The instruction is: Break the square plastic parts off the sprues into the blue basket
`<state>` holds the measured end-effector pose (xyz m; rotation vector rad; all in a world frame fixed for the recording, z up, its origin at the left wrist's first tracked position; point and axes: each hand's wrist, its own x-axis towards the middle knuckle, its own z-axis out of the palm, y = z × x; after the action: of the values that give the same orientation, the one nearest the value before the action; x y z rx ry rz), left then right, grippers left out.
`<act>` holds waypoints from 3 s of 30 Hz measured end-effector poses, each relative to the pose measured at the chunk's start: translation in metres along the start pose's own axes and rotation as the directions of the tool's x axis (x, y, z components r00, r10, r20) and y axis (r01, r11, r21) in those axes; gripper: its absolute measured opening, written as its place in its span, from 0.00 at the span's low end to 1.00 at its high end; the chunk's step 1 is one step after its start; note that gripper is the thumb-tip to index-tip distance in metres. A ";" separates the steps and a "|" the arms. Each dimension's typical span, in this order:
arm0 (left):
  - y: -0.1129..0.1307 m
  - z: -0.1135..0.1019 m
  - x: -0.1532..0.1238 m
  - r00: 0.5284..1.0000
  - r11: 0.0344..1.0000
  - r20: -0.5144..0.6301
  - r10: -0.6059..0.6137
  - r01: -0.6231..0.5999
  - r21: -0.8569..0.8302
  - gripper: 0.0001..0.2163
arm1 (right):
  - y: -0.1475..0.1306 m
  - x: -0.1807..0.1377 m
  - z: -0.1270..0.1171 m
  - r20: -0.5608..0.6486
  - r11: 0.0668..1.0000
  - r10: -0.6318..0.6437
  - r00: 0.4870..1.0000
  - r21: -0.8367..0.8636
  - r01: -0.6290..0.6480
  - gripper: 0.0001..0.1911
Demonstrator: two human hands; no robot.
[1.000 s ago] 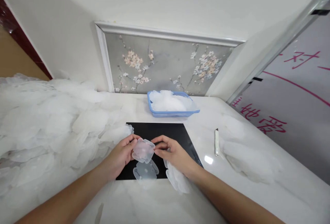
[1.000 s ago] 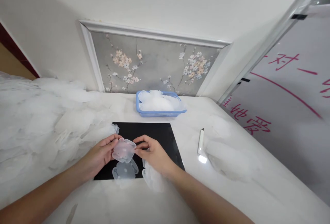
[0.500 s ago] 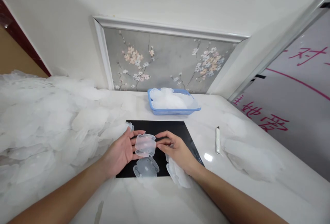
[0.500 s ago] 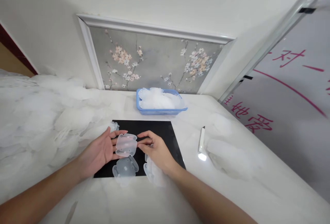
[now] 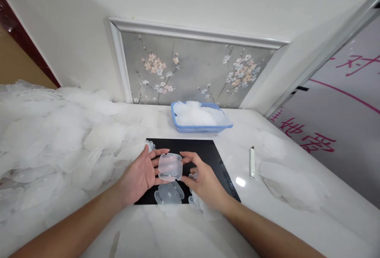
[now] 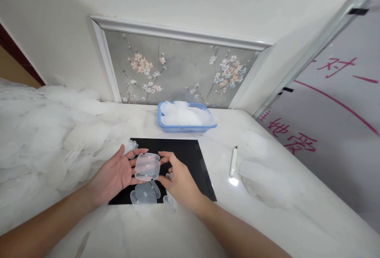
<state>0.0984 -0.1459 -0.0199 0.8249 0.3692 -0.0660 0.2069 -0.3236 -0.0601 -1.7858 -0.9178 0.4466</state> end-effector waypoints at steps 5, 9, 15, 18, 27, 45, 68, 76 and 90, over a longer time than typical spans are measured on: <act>0.000 0.000 -0.001 1.000 1.000 0.031 0.002 -0.003 0.023 0.25 | 0.000 -0.005 0.002 0.012 0.987 -0.067 0.998 -0.146 0.068 0.32; -0.001 -0.001 0.000 0.998 0.999 0.055 0.012 -0.014 0.035 0.25 | -0.003 -0.008 0.004 0.015 0.967 -0.118 0.993 -0.225 0.119 0.35; -0.002 0.000 -0.001 0.996 0.999 0.084 0.031 -0.035 0.040 0.26 | -0.005 -0.011 0.004 0.009 0.944 -0.155 0.988 -0.292 0.151 0.32; -0.001 0.001 -0.002 0.996 0.998 0.089 0.028 -0.034 0.060 0.26 | -0.005 -0.011 0.004 -0.006 0.939 -0.180 0.984 -0.299 0.170 0.31; -0.008 -0.010 -0.006 0.979 0.637 0.172 0.108 -0.201 0.744 0.30 | -0.007 0.005 -0.016 0.038 0.890 0.165 0.986 0.424 -0.165 0.14; 0.000 0.004 -0.012 0.987 0.089 0.158 0.025 -0.160 0.983 0.06 | 0.002 0.018 -0.033 0.156 0.629 0.369 0.916 0.684 -0.369 0.16; 0.002 -0.002 -0.005 1.000 0.934 0.000 0.029 -0.027 0.356 0.33 | -0.003 -0.001 -0.016 0.124 0.927 -0.198 0.972 -0.299 0.227 0.28; 0.002 -0.002 -0.005 0.999 0.943 0.037 0.026 -0.037 0.331 0.36 | -0.004 -0.005 -0.012 0.210 0.905 -0.241 0.948 -0.304 0.297 0.32; 0.000 -0.002 -0.006 0.991 0.968 0.132 0.020 -0.052 0.246 0.38 | -0.001 -0.006 -0.006 0.189 0.925 -0.296 0.936 -0.189 0.331 0.36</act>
<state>0.0918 -0.1451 -0.0192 1.0698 0.2261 -0.1327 0.2068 -0.3320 -0.0576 -1.7717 -1.3865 0.2902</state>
